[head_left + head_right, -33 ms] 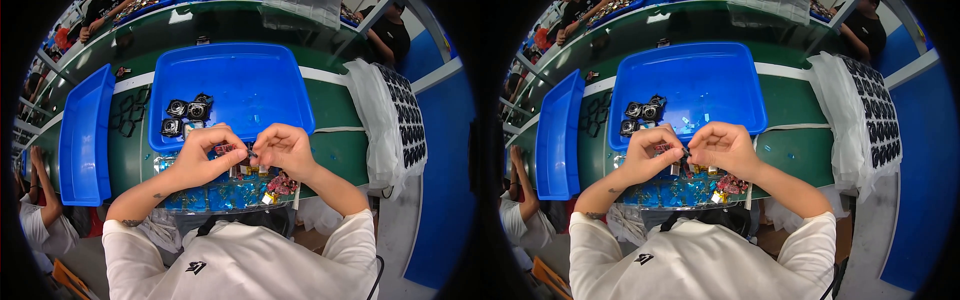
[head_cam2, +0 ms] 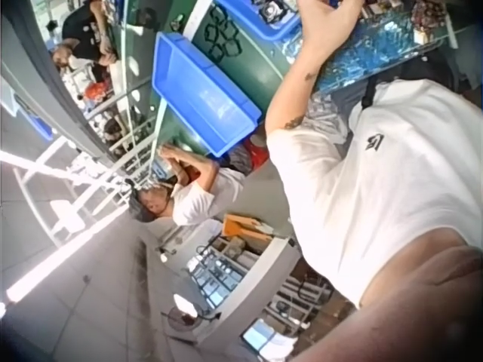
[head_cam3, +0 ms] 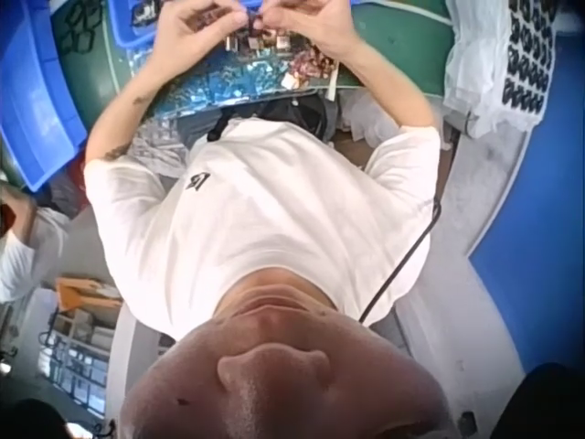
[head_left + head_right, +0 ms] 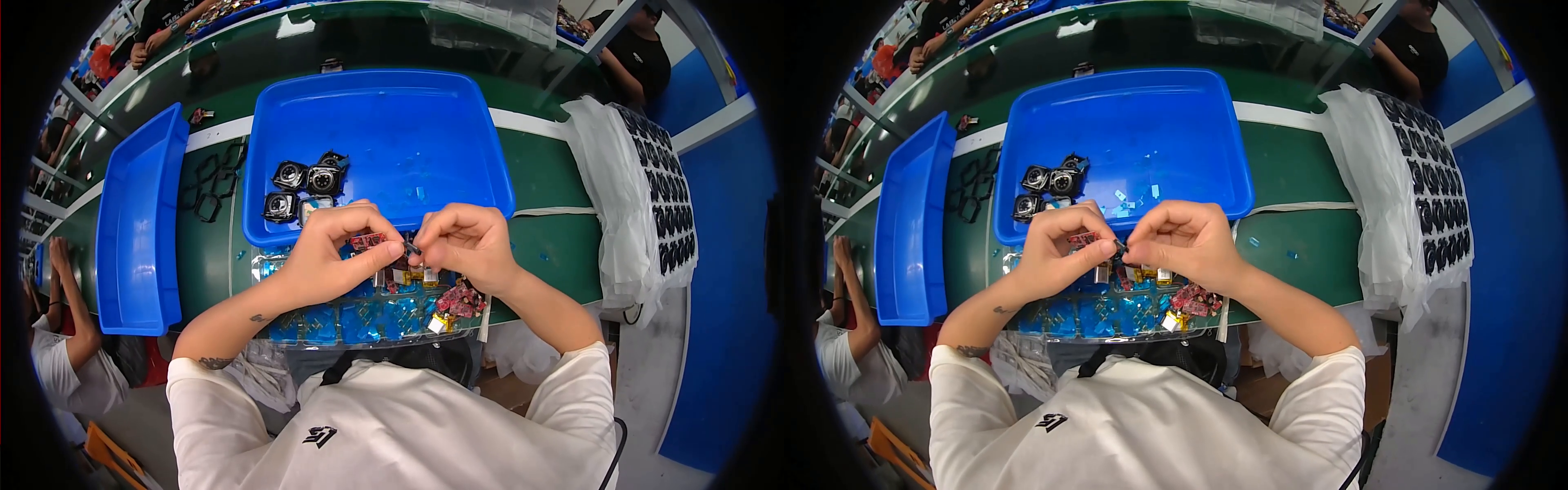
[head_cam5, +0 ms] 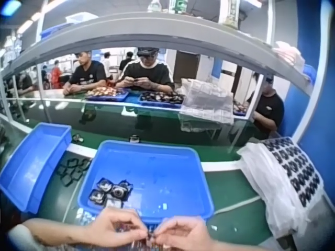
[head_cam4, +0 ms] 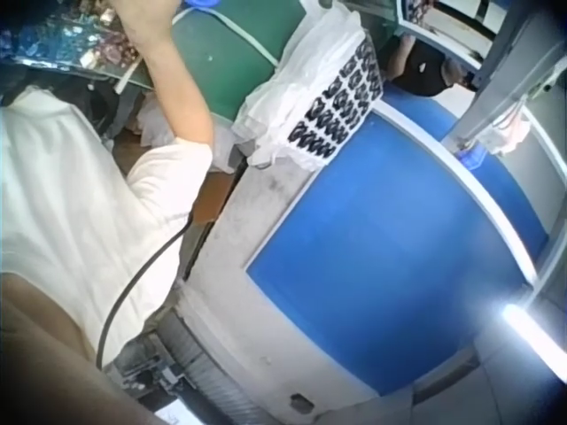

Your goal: The recorder is assembling and inspecting small electronic components, primarily smartwatch mainboards and batteries, at a factory workbench.

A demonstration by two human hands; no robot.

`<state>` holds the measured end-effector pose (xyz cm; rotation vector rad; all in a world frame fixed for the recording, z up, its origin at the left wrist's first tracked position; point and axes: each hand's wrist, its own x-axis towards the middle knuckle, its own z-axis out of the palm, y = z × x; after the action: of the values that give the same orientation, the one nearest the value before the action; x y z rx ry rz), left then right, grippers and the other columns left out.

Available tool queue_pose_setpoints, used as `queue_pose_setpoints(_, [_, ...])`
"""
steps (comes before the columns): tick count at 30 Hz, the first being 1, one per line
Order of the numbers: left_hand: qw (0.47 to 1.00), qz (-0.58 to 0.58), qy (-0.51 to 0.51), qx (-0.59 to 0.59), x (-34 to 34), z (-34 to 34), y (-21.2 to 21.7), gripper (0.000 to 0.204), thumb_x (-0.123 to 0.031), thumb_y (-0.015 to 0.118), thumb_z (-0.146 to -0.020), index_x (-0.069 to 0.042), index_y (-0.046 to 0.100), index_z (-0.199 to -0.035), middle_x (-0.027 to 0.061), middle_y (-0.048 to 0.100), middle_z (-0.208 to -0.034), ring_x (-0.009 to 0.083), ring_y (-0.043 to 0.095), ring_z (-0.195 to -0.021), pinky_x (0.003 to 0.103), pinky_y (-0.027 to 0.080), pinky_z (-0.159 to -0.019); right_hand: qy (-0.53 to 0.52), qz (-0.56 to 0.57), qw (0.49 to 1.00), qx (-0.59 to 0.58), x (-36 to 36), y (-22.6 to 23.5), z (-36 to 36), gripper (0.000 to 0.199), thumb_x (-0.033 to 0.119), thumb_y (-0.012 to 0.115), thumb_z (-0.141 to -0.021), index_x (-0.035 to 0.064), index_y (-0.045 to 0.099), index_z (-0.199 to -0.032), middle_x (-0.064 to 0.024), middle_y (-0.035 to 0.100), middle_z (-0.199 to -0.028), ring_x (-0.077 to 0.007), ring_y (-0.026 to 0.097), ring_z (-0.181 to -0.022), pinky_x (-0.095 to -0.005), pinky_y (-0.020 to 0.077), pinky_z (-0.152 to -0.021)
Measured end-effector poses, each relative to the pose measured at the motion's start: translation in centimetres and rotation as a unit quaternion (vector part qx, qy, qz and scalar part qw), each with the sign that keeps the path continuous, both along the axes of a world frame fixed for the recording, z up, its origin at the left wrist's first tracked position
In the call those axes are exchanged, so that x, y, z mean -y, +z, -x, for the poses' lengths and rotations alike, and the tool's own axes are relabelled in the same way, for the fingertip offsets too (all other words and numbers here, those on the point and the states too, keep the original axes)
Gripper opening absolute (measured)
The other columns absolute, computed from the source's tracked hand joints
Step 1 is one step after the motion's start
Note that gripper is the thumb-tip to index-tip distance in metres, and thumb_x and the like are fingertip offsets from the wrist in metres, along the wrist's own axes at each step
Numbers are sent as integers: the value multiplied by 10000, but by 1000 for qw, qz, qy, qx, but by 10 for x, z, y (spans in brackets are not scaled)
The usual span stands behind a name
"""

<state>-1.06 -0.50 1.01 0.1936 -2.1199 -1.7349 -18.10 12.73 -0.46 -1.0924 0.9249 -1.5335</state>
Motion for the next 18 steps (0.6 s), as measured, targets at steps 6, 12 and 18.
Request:
queue_pose_setpoints(6, [1000, -10, 14, 25, -1, 1, 2, 95, -89, 665, -840, 2, 666, -869, 66, 631, -828, 97, 583, -752, 238, 448, -660, -21, -7, 996, -85, -1, 4, -5, 96, 65, 572, -918, -19, 574, -963, -67, 635, -811, -115, 645, -776, -229, 508, -652])
queue_pose_setpoints(12, [994, 98, -39, -18, 4, 4, 0, 62, -82, 690, -798, -24, 682, -819, 63, 629, -738, 145, 582, -698, 262, 446, -627, 28, -22, 991, -131, -2, 7, -3, 113, 112, 516, -956, 2, 536, -948, -28, 589, -704, -42, 529, -630, -196, 426, -568])
queue_pose_setpoints(18, [978, 74, -118, -155, 3, -2, 2, 36, -51, 701, -772, -34, 689, -801, 58, 653, -753, 163, 571, -672, 276, 439, -607, -46, 199, 844, -497, 10, 16, 8, 61, 22, 652, -784, 10, 592, -782, -61, 598, -829, -178, 535, -690, -290, 443, -636])
